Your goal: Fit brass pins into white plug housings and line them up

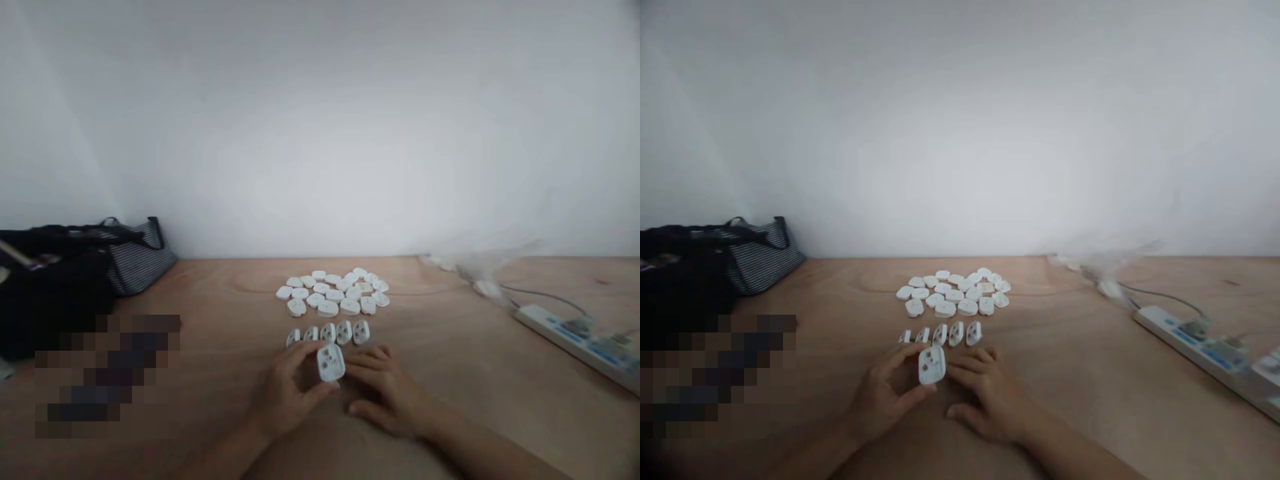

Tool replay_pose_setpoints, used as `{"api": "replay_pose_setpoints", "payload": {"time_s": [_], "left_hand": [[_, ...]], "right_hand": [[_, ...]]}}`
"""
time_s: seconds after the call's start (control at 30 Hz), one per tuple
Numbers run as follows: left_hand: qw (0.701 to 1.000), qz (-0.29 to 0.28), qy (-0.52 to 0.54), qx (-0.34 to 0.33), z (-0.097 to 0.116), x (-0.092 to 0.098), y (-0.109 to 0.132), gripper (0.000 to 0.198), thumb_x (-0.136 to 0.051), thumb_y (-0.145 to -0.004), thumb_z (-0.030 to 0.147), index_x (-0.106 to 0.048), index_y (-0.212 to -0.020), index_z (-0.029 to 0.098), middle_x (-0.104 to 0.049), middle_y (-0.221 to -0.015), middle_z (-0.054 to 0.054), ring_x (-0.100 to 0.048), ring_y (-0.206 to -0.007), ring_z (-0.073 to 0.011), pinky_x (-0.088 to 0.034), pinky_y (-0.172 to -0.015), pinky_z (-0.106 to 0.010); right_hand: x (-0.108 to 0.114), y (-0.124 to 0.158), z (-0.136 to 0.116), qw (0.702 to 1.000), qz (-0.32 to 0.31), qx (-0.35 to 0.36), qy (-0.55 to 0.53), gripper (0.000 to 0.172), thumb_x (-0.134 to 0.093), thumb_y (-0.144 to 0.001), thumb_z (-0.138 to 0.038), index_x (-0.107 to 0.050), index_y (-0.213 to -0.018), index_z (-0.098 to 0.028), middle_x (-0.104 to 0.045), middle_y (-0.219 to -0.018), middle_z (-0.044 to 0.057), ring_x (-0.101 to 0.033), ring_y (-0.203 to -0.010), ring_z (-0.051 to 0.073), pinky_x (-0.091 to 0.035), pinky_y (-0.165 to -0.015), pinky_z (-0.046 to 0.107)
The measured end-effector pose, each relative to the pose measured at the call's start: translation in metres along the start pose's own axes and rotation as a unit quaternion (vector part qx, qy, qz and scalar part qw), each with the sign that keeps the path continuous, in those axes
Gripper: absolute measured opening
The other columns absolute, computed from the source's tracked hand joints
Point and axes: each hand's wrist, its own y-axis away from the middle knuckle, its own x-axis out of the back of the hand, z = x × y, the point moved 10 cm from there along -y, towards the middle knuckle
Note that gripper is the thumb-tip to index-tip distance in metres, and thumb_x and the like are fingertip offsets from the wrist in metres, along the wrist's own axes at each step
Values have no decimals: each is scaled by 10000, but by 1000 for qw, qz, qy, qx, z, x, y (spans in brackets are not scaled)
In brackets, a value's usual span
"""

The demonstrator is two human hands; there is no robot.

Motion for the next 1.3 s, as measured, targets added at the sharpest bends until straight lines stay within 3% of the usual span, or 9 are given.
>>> {"api": "replay_pose_setpoints", "payload": {"time_s": [0.13, 0.33, 0.47, 0.63, 0.83, 1.03, 1.3], "left_hand": [[999, -32, 12, 10, -1, -7, 1, 431, -760, -650, 233, -599, -1047, 185, -672, -968, -51, -628, -868, -210, -502, -772, -296], [996, -83, 16, 28, -2, -17, 3, 432, -780, -624, 265, -620, -1020, 197, -676, -962, -44, -626, -876, -220, -488, -787, -299], [993, -112, 19, 27, -4, -22, 4, 431, -776, -631, 280, -622, -1026, 201, -676, -958, -42, -623, -875, -218, -483, -785, -297], [991, -133, 19, 27, -3, -26, 4, 431, -777, -636, 299, -628, -1028, 199, -674, -951, -42, -617, -854, -212, -480, -769, -291], [990, -139, 3, 32, -4, -27, 6, 471, -798, -597, 283, -638, -1032, 198, -675, -926, -43, -617, -828, -213, -487, -746, -294], [991, -128, -8, 38, -5, -27, 7, 458, -789, -612, 275, -633, -1037, 207, -677, -987, -48, -616, -904, -228, -484, -810, -312], [994, -99, -26, 28, -9, -25, 7, 458, -781, -631, 243, -611, -1055, 216, -671, -1013, -45, -621, -937, -226, -485, -836, -308]], "right_hand": [[-4, 0, -5, 1000, -22, 12, 18, 215, -511, -884, -305, -601, -1078, -276, -646, -1113, 20, -500, -1031, 219, -279, -896, 388], [2, 1, 9, 999, -1, -40, 29, 333, -493, -873, -176, -561, -1165, -321, -624, -1153, 5, -505, -988, 211, -303, -835, 368], [0, 1, 17, 998, 8, -51, 21, 205, -543, -865, -225, -637, -1021, -321, -640, -1078, -5, -506, -964, 214, -310, -829, 364], [-1, 2, 28, 996, 40, -76, 7, 76, -572, -827, -166, -627, -802, -211, -638, -886, 21, -516, -893, 206, -336, -782, 338], [8, 5, 37, 990, 86, -109, 14, 91, -506, -836, -112, -537, -793, -186, -611, -819, 26, -518, -824, 200, -349, -756, 340], [12, 9, 33, 977, 109, -106, -147, 110, -474, -867, -170, -572, -817, -176, -612, -792, 27, -558, -743, 158, -414, -689, 267], [-8, 13, 46, 908, 119, -215, -339, 242, -596, -793, -373, -625, -765, -135, -609, -690, 25, -541, -655, 147, -414, -611, 254]]}}
